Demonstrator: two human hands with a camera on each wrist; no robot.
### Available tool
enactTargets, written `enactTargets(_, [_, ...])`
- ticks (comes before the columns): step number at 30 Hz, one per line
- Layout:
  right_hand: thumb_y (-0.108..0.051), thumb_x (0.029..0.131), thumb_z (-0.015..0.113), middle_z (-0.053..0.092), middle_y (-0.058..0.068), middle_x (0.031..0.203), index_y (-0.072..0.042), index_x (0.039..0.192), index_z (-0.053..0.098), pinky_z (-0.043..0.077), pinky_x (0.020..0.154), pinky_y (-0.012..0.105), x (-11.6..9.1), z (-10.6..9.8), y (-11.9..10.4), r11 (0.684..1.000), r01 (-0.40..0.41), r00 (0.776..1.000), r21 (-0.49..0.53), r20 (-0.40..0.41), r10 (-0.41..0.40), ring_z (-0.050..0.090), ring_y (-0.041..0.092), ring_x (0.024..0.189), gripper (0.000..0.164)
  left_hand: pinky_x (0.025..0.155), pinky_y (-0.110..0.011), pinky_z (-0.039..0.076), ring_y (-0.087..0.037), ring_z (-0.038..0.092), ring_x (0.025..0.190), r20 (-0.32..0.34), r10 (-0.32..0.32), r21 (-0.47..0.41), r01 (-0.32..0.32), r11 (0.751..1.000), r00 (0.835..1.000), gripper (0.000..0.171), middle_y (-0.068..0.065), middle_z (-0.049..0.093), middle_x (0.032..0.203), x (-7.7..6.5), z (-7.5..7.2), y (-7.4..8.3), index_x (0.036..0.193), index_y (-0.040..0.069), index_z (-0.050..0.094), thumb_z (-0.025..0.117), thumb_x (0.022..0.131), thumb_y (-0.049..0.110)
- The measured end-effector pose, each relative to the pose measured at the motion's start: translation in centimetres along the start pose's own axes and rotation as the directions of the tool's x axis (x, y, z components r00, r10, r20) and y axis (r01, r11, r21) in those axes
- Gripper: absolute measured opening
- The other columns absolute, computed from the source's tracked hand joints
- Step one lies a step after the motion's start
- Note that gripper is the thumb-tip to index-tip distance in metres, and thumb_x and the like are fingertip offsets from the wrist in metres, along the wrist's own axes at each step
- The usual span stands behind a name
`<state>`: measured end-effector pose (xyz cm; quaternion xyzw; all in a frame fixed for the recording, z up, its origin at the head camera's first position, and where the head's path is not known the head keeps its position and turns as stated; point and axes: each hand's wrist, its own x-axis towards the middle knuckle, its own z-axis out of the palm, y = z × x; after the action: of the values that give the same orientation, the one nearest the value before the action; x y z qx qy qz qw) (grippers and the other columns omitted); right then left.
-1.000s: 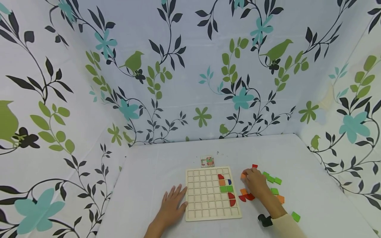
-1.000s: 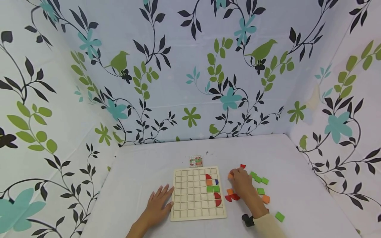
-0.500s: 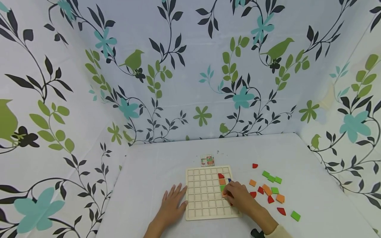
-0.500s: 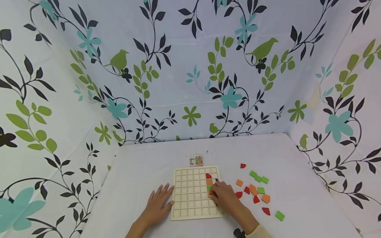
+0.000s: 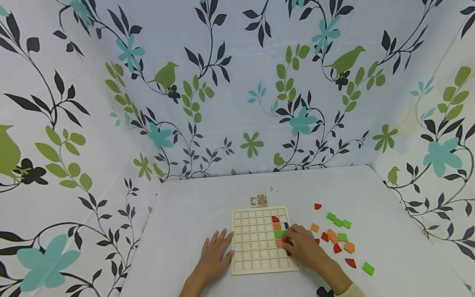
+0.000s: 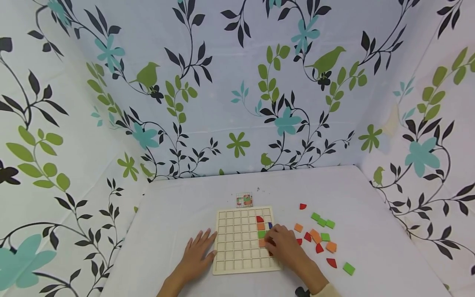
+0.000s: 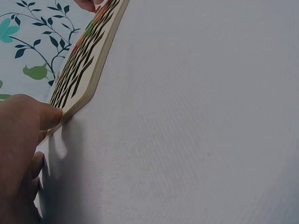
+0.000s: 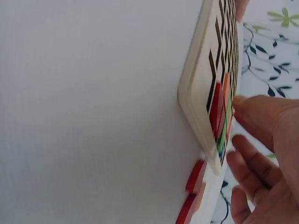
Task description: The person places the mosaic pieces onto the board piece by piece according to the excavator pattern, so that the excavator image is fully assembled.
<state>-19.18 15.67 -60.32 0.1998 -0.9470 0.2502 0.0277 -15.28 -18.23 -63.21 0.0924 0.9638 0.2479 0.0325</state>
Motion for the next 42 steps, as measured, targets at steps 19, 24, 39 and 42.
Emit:
enactTargets(19, [-0.006, 0.092, 0.077, 0.063, 0.014, 0.100, -0.003, 0.110, 0.067, 0.040, 0.072, 0.049, -0.4, -3.0, 6.5, 0.936, -0.352, 0.930, -0.020, -0.121, 0.347, 0.059, 0.033, 0.096, 0.021, 0.124, -0.074, 0.012, -0.042, 0.024, 0.160, -0.008, -0.003, -0.002, 0.003, 1.000, 1.000, 0.059, -0.010, 0.036, 0.170, 0.0, 0.0, 0.3, 0.161, 0.021, 0.046, 0.058, 0.106, 0.037])
enactTargets(24, [-0.008, 0.094, 0.076, 0.063, 0.017, 0.105, 0.001, 0.115, 0.067, 0.043, 0.074, 0.050, -0.1, -3.0, 6.9, 0.932, -0.362, 0.927, 0.007, -0.105, 0.360, 0.059, 0.035, 0.100, 0.025, 0.125, -0.074, 0.012, -0.042, 0.024, 0.160, -0.002, -0.006, -0.001, 0.006, 1.000, 1.000, 0.059, -0.010, 0.036, 0.170, 0.0, 0.0, 0.3, 0.161, 0.021, 0.046, 0.058, 0.106, 0.038])
enactTargets(39, [-0.014, 0.098, 0.075, 0.064, 0.013, 0.111, -0.004, 0.117, 0.069, 0.046, 0.083, 0.053, 1.5, -2.1, 5.9, 0.960, -0.279, 0.960, -0.017, 0.000, 0.279, 0.058, 0.031, 0.103, 0.022, 0.125, -0.074, 0.011, -0.041, 0.023, 0.161, -0.005, -0.005, 0.006, 0.005, 1.000, 1.000, 0.060, -0.009, 0.035, 0.171, 0.2, 0.4, -0.1, 0.162, 0.024, 0.045, 0.059, 0.106, 0.040])
enactTargets(42, [-0.017, 0.096, 0.078, 0.064, 0.009, 0.109, -0.007, 0.115, 0.070, 0.047, 0.081, 0.051, 1.3, -2.1, 4.5, 0.971, -0.223, 0.975, -0.085, -0.005, 0.224, 0.058, 0.028, 0.100, 0.022, 0.125, -0.074, 0.011, -0.041, 0.023, 0.161, -0.004, -0.008, 0.002, 0.008, 1.000, 1.000, 0.060, -0.009, 0.035, 0.171, 0.2, 0.4, -0.1, 0.161, 0.024, 0.045, 0.059, 0.106, 0.040])
